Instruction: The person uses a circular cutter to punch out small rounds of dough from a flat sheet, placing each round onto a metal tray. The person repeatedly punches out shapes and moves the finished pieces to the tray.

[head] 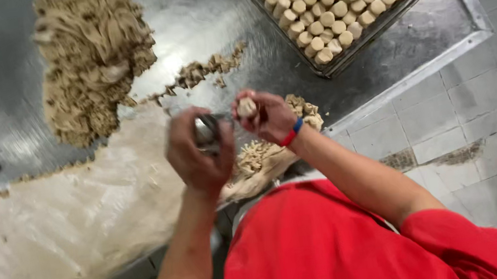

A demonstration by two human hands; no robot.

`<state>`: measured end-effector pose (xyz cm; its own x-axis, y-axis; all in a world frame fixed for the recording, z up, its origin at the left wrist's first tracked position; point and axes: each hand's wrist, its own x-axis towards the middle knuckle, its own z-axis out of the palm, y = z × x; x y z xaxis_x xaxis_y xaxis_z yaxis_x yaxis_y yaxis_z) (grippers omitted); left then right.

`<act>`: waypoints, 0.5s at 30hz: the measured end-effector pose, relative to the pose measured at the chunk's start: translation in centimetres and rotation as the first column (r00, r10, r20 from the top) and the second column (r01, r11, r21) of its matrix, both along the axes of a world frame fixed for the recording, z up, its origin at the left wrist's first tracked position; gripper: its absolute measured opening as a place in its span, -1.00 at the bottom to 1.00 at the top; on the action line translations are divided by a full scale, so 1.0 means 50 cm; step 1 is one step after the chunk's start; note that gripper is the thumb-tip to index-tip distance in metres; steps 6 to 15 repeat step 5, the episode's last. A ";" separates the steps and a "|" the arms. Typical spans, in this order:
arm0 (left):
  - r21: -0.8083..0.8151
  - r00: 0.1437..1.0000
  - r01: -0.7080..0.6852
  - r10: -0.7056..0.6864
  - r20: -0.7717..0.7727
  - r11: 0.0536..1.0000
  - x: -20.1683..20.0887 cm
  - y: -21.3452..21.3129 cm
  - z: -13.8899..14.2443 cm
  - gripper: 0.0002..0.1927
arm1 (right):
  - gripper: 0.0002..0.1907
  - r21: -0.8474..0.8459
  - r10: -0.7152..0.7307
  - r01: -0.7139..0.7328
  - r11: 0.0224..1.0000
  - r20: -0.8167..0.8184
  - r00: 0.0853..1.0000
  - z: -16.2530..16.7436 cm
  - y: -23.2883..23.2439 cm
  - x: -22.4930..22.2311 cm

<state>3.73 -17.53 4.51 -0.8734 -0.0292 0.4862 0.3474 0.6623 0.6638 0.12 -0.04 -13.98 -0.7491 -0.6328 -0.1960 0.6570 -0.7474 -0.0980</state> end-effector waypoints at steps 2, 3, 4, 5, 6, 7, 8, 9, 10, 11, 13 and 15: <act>0.045 0.995 -0.060 0.056 0.080 0.997 -0.052 0.019 -0.035 -0.65 | -0.78 0.108 0.015 -0.019 0.994 0.042 0.999 -0.011 0.030 -0.071; 0.059 0.981 -0.059 0.047 0.187 0.997 -0.078 0.039 -0.057 -0.70 | -0.79 0.120 0.034 -0.038 0.992 0.039 0.999 -0.007 0.047 -0.094; 0.072 0.952 -0.063 0.038 0.305 0.995 -0.091 0.055 -0.083 -0.76 | -0.79 0.129 0.057 -0.063 0.990 0.050 0.997 -0.006 0.062 -0.109; 0.016 0.946 -0.028 0.022 0.323 0.999 -0.095 0.069 -0.112 -0.70 | -0.79 0.145 0.062 -0.063 0.987 0.010 0.998 -0.007 0.076 -0.124; 0.016 0.946 -0.028 0.022 0.323 0.999 -0.095 0.069 -0.112 -0.70 | -0.79 0.145 0.062 -0.063 0.987 0.010 0.998 -0.007 0.076 -0.124; 0.016 0.946 -0.028 0.022 0.323 0.999 -0.095 0.069 -0.112 -0.70 | -0.79 0.145 0.062 -0.063 0.987 0.010 0.998 -0.007 0.076 -0.124; 0.016 0.946 -0.028 0.022 0.323 0.999 -0.095 0.069 -0.112 -0.70 | -0.79 0.145 0.062 -0.063 0.987 0.010 0.998 -0.007 0.076 -0.124; 0.016 0.946 -0.028 0.022 0.323 0.999 -0.095 0.069 -0.112 -0.70 | -0.79 0.145 0.062 -0.063 0.987 0.010 0.998 -0.007 0.076 -0.124; 0.016 0.946 -0.028 0.022 0.323 0.999 -0.095 0.069 -0.112 -0.70 | -0.79 0.145 0.062 -0.063 0.987 0.010 0.998 -0.007 0.076 -0.124; 0.016 0.946 -0.028 0.022 0.323 0.999 -0.095 0.069 -0.112 -0.70 | -0.79 0.145 0.062 -0.063 0.987 0.010 0.998 -0.007 0.076 -0.124; 0.016 0.946 -0.028 0.022 0.323 0.999 -0.095 0.069 -0.112 -0.70 | -0.79 0.145 0.062 -0.063 0.987 0.010 0.998 -0.007 0.076 -0.124; 0.016 0.946 -0.028 0.022 0.323 0.999 -0.095 0.069 -0.112 -0.70 | -0.79 0.145 0.062 -0.063 0.987 0.010 0.998 -0.007 0.076 -0.124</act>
